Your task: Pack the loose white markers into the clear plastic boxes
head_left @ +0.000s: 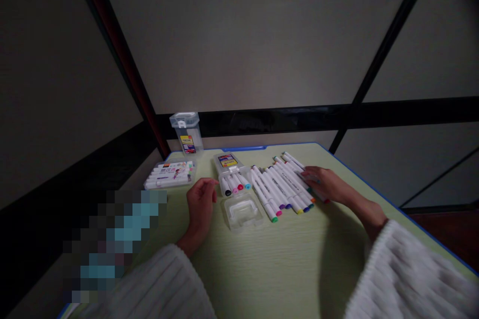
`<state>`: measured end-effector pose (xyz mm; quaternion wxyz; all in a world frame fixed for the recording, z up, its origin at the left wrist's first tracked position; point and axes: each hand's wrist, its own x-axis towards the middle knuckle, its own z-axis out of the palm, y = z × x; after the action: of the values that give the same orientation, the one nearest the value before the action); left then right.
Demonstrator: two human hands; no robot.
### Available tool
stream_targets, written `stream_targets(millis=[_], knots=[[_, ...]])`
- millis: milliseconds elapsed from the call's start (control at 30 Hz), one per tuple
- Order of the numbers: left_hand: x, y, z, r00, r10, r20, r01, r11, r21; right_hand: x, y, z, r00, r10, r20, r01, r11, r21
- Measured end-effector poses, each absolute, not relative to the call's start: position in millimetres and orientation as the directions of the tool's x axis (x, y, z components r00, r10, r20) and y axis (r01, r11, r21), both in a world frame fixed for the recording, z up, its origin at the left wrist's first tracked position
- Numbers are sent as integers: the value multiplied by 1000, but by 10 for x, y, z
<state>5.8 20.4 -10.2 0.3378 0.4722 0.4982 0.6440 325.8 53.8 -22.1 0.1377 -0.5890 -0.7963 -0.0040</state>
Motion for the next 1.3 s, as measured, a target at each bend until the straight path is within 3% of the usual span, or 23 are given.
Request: stream_targets(millis=[267, 633, 1300], knots=[[52, 221, -118, -323, 906, 275, 23, -283, 959, 3178, 522, -250, -324, 910, 259, 914, 371, -164], [55, 209, -109, -324, 906, 274, 17, -284, 959, 2915, 441, -254, -210, 889, 407, 929, 312, -201], [51, 213, -108, -318, 911, 264, 18, -273, 962, 2547, 179, -26, -135, 976, 171, 987, 148, -69]])
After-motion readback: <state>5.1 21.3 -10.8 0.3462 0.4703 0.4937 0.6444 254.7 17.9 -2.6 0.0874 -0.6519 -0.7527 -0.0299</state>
